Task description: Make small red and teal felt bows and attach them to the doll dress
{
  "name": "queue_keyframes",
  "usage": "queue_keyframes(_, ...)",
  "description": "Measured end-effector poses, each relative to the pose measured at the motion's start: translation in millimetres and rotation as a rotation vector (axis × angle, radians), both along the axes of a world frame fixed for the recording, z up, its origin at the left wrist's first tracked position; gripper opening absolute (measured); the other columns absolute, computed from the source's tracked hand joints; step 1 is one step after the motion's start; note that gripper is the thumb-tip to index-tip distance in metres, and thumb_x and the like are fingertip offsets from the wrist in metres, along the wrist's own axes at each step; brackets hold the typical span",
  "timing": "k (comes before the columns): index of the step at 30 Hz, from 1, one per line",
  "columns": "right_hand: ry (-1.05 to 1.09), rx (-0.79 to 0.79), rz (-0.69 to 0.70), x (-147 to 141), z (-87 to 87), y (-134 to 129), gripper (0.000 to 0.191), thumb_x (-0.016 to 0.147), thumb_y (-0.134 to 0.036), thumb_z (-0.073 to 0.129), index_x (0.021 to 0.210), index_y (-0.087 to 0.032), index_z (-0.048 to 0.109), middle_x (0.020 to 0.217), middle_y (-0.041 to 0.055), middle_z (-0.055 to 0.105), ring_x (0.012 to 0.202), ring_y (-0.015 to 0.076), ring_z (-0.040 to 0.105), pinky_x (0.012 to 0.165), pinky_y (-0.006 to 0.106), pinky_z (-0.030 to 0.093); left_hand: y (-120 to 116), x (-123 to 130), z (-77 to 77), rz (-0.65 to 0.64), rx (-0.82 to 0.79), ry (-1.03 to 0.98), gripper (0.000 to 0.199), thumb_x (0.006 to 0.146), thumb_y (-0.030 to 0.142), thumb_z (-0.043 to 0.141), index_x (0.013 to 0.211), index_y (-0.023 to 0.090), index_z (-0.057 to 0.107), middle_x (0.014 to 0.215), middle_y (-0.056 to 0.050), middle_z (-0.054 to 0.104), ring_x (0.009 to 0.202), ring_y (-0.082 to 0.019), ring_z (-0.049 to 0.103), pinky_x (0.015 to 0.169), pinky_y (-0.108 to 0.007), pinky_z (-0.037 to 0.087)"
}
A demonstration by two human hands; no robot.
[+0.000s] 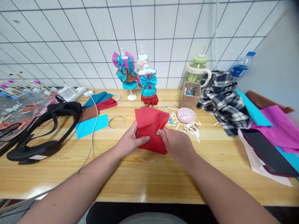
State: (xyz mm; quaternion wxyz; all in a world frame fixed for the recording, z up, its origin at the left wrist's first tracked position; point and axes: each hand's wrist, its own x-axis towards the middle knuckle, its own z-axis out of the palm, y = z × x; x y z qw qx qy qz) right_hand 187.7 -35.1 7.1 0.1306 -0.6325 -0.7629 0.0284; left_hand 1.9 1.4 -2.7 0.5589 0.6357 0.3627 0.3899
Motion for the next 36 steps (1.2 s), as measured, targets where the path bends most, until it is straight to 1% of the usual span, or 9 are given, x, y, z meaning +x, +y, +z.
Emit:
queue_keyframes(5,0.001,-0.014,0.004,0.7,0.0,0.8,0.047,0.100,-0.041,0.021,0.079,-0.021,0.058,0.072,0.0020,0.069,0.066,0.0162,0.063,0.054,0.029,0.023,2.0,0.3,-2.1,0.019,-0.098,-0.002,0.067,0.070,0.029,0.075,0.128,0.016,0.046,0.129,-0.011,0.059,0.119,-0.031,0.054,0.095,-0.038,0.047)
queue_keyframes(9,0.015,-0.029,0.027,-0.1,0.6,-0.2,0.046,0.100,-0.040,0.022,0.080,-0.021,0.057,0.074,0.0019,0.069,0.068,0.0162,0.063,0.054,0.028,0.024,-0.4,2.3,-2.1,0.034,-0.168,-0.064,0.067,0.067,0.027,0.078,0.126,0.017,0.048,0.126,-0.010,0.061,0.117,-0.032,0.056,0.094,-0.039,0.048)
queue_keyframes(14,0.027,-0.027,0.049,0.1,1.1,-0.1,0.046,0.101,-0.040,0.022,0.081,-0.021,0.059,0.075,0.0020,0.069,0.069,0.0160,0.063,0.055,0.028,0.025,-1.2,4.5,-4.9,0.035,-0.283,-0.161,0.061,0.076,0.036,0.071,0.129,0.018,0.048,0.124,-0.012,0.063,0.110,-0.032,0.060,0.090,-0.041,0.051)
queue_keyframes(16,0.016,-0.020,0.042,0.1,1.2,0.1,0.047,0.101,-0.041,0.021,0.082,-0.021,0.059,0.075,0.0024,0.069,0.068,0.0164,0.063,0.055,0.028,0.025,-0.1,4.9,-6.5,0.060,-0.255,-0.154,0.059,0.079,0.040,0.067,0.130,0.019,0.048,0.123,-0.011,0.064,0.115,-0.031,0.058,0.094,-0.041,0.048)
queue_keyframes(19,0.011,-0.029,0.042,-0.4,1.6,-0.1,0.048,0.101,-0.041,0.020,0.081,-0.021,0.059,0.075,0.0028,0.069,0.068,0.0166,0.063,0.055,0.028,0.025,1.0,4.8,-6.7,0.091,-0.136,-0.058,0.053,0.085,0.048,0.058,0.129,0.019,0.050,0.123,-0.009,0.064,0.124,-0.030,0.050,0.103,-0.039,0.041)
queue_keyframes(23,0.022,-0.040,0.060,-1.4,2.0,-1.6,0.046,0.101,-0.040,0.021,0.081,-0.021,0.058,0.075,0.0027,0.070,0.069,0.0163,0.063,0.056,0.028,0.027,-0.4,3.0,-3.5,0.072,-0.053,0.070,0.051,0.088,0.051,0.050,0.126,0.017,0.052,0.122,-0.009,0.064,0.127,-0.030,0.046,0.103,-0.040,0.040)
queue_keyframes(25,0.018,-0.033,0.064,-1.7,2.1,-2.1,0.046,0.101,-0.040,0.021,0.081,-0.021,0.059,0.075,0.0025,0.069,0.069,0.0164,0.063,0.056,0.028,0.026,-1.8,1.4,-2.6,0.018,-0.073,0.055,0.053,0.084,0.048,0.058,0.127,0.016,0.050,0.122,-0.010,0.064,0.123,-0.031,0.050,0.099,-0.040,0.044)
queue_keyframes(28,0.010,-0.039,0.056,-1.4,2.5,-1.7,0.047,0.101,-0.040,0.021,0.081,-0.020,0.059,0.074,0.0024,0.069,0.068,0.0163,0.063,0.055,0.028,0.026,-2.8,-1.0,-3.3,-0.063,-0.098,0.032,0.063,0.074,0.038,0.073,0.127,0.016,0.047,0.124,-0.012,0.061,0.115,-0.031,0.056,0.093,-0.039,0.048)
queue_keyframes(36,0.015,-0.026,0.055,-0.6,3.2,-2.0,0.047,0.101,-0.038,0.022,0.079,-0.020,0.059,0.074,0.0026,0.069,0.067,0.0158,0.062,0.055,0.028,0.023,-1.7,0.2,-4.3,-0.051,-0.098,0.042,0.063,0.073,0.033,0.073,0.127,0.016,0.046,0.125,-0.012,0.061,0.115,-0.031,0.057,0.093,-0.039,0.048)
